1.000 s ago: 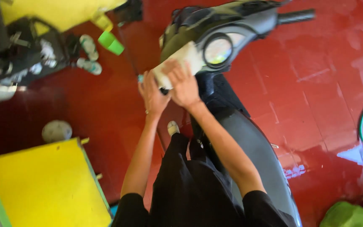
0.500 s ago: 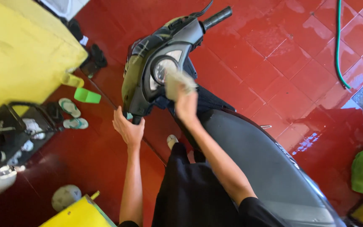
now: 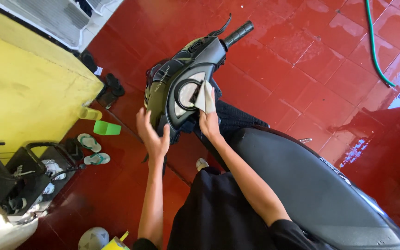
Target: The person wipes the front dashboard and handlebars of a scooter using a white cloth. They clean the area around the speedometer and the handle grips, moving the cloth back and forth to remove dirt.
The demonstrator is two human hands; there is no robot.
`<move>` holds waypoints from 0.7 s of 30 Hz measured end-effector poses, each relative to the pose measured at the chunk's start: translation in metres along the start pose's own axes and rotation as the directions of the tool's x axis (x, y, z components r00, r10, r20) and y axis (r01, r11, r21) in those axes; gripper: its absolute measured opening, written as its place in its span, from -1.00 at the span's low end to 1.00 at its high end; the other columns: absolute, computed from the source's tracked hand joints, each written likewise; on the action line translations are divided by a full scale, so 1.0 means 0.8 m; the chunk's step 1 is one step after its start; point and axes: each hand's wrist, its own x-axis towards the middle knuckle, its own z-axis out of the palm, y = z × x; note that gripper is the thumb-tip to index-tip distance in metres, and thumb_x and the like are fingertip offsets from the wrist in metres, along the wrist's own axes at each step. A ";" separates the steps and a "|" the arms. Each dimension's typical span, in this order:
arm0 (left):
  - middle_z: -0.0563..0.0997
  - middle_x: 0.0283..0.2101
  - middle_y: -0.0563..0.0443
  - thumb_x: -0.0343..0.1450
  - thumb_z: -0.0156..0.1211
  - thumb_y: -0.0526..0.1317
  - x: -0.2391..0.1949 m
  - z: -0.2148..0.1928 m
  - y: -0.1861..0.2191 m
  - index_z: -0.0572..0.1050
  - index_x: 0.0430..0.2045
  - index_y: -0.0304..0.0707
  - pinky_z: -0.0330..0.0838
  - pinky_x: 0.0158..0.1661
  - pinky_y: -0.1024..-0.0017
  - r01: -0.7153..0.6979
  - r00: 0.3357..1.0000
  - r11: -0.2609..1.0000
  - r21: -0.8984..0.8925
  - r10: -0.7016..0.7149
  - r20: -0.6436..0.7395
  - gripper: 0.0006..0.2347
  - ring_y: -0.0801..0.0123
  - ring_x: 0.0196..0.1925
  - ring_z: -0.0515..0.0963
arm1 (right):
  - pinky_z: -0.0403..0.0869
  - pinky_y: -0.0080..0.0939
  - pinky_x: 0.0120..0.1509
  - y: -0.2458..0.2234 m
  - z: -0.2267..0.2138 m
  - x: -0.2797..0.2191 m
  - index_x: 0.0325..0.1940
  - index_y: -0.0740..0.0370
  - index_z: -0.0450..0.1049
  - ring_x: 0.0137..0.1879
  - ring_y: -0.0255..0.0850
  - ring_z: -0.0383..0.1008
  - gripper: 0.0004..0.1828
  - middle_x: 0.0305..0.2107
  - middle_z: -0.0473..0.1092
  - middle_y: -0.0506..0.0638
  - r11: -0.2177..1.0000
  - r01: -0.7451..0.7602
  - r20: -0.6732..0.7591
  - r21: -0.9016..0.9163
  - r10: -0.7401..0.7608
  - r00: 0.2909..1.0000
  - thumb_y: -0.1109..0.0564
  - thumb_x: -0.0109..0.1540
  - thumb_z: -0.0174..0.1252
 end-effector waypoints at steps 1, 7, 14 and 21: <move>0.29 0.34 -0.39 0.35 0.34 -0.16 0.013 0.009 0.006 0.30 0.27 -0.38 0.14 0.27 -0.18 -0.024 0.999 1.000 -0.003 0.024 0.029 -0.41 -0.35 0.37 0.26 | 0.19 0.38 0.45 -0.056 -0.017 -0.007 0.38 0.11 0.20 0.31 0.41 0.18 -0.56 0.10 0.12 0.35 0.993 -0.107 0.035 -0.039 0.108 0.993 0.18 0.39 -0.13; 0.41 0.31 -0.21 0.39 0.27 0.06 0.019 0.023 0.017 0.28 0.33 -0.22 0.39 0.14 -0.09 0.000 0.991 0.943 0.332 -0.044 0.125 -0.37 -0.13 0.34 0.39 | 0.49 0.08 0.17 0.178 -0.012 0.002 0.19 0.05 0.52 0.12 -0.05 0.56 -0.63 -0.09 0.56 0.15 0.945 -0.324 -0.056 -0.039 0.322 0.945 -0.01 0.37 -0.05; 0.41 0.32 -0.25 0.54 0.04 0.09 0.017 0.016 0.028 0.25 0.37 -0.18 0.30 0.15 -0.31 0.070 0.978 0.935 0.349 -0.134 0.161 -0.47 -0.27 0.36 0.35 | -0.04 0.21 0.69 -0.006 -0.004 0.068 0.61 0.23 -0.06 0.59 0.24 -0.06 -0.38 0.53 -0.10 0.25 0.995 0.038 -0.260 0.091 -0.013 0.965 0.20 0.47 -0.09; 0.39 0.37 -0.10 0.60 -0.14 0.02 0.013 0.027 0.021 0.25 0.39 -0.07 0.26 0.20 -0.27 0.098 0.978 0.905 0.414 -0.164 0.127 -0.56 -0.13 0.40 0.33 | 0.14 0.43 0.58 0.046 0.037 0.044 0.62 -0.11 0.04 0.56 0.45 -0.08 -0.37 0.58 -0.38 0.15 0.984 0.038 -0.129 -0.174 -0.061 0.990 0.24 0.44 -0.27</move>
